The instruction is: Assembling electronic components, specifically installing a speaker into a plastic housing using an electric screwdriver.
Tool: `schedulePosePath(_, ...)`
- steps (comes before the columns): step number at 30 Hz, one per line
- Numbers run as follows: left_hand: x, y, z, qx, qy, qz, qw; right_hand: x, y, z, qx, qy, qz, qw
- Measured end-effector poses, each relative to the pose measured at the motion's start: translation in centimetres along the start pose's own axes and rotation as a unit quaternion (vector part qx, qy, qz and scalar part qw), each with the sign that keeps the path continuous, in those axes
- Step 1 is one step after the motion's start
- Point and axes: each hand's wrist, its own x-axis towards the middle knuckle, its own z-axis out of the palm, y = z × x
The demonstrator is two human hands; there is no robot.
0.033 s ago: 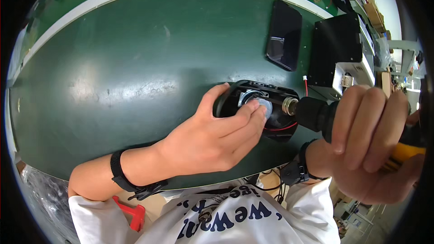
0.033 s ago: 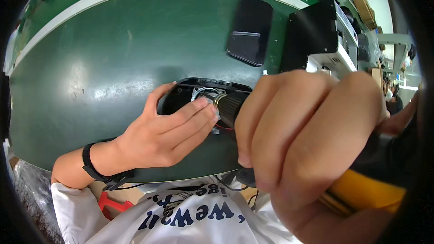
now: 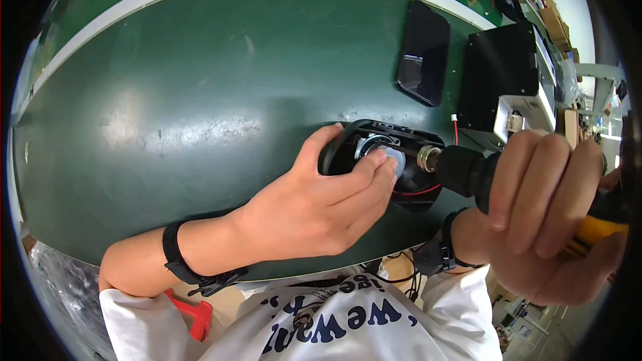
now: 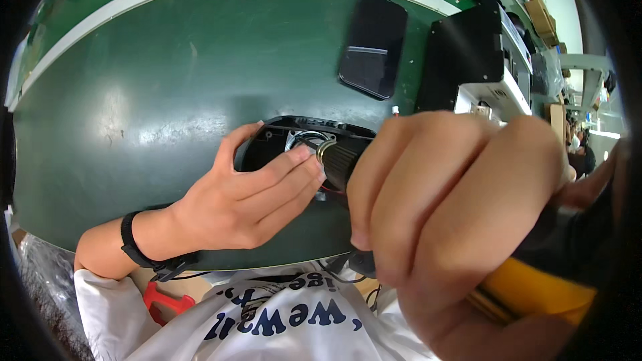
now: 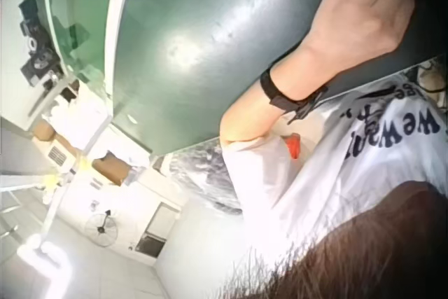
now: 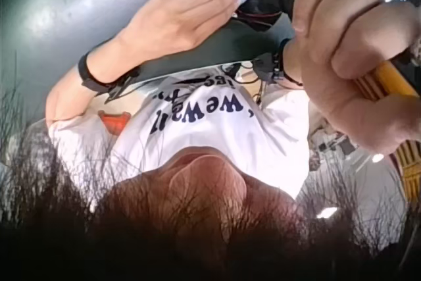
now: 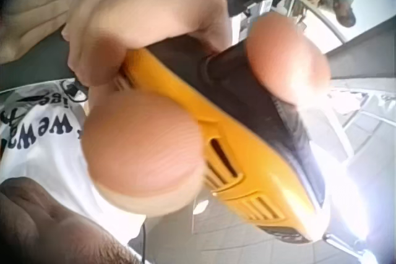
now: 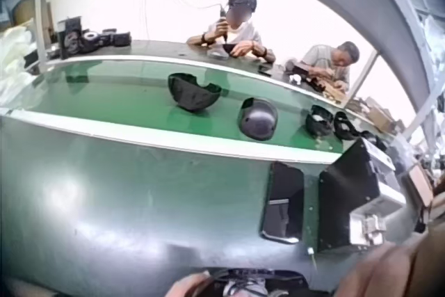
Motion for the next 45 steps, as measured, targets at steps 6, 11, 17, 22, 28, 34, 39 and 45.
schedulePosePath(6,0.1,0.1,0.1,-0.005,0.012,-0.017,1.000,0.6,0.5,1.2,-0.018,-0.004,0.085,0.996)
schedulePosePath(11,0.2,0.1,0.4,-0.007,0.011,-0.014,1.000,0.6,0.9,1.2,-0.025,0.000,0.107,0.994)
schedulePosePath(17,0.2,0.2,0.4,-0.004,0.008,-0.016,1.000,0.3,1.1,1.0,-0.026,0.007,0.094,0.995)
schedulePosePath(22,0.0,0.3,0.4,-0.007,0.006,-0.016,1.000,-0.1,1.3,0.7,-0.025,0.018,0.060,0.998)
schedulePosePath(28,0.1,0.3,0.3,-0.007,-0.001,-0.014,1.000,-0.4,1.8,-0.2,-0.027,0.001,0.048,0.998)
schedulePosePath(34,0.1,0.2,0.3,-0.009,-0.004,-0.015,1.000,0.1,1.3,2.4,-0.012,0.114,0.072,0.991)
schedulePosePath(39,0.1,0.3,0.0,-0.006,-0.005,-0.016,1.000,0.0,0.7,1.0,-0.053,0.052,0.104,0.992)
schedulePosePath(45,0.1,0.3,0.1,-0.007,-0.008,-0.015,1.000,0.0,1.3,1.1,-0.027,0.057,0.072,0.995)
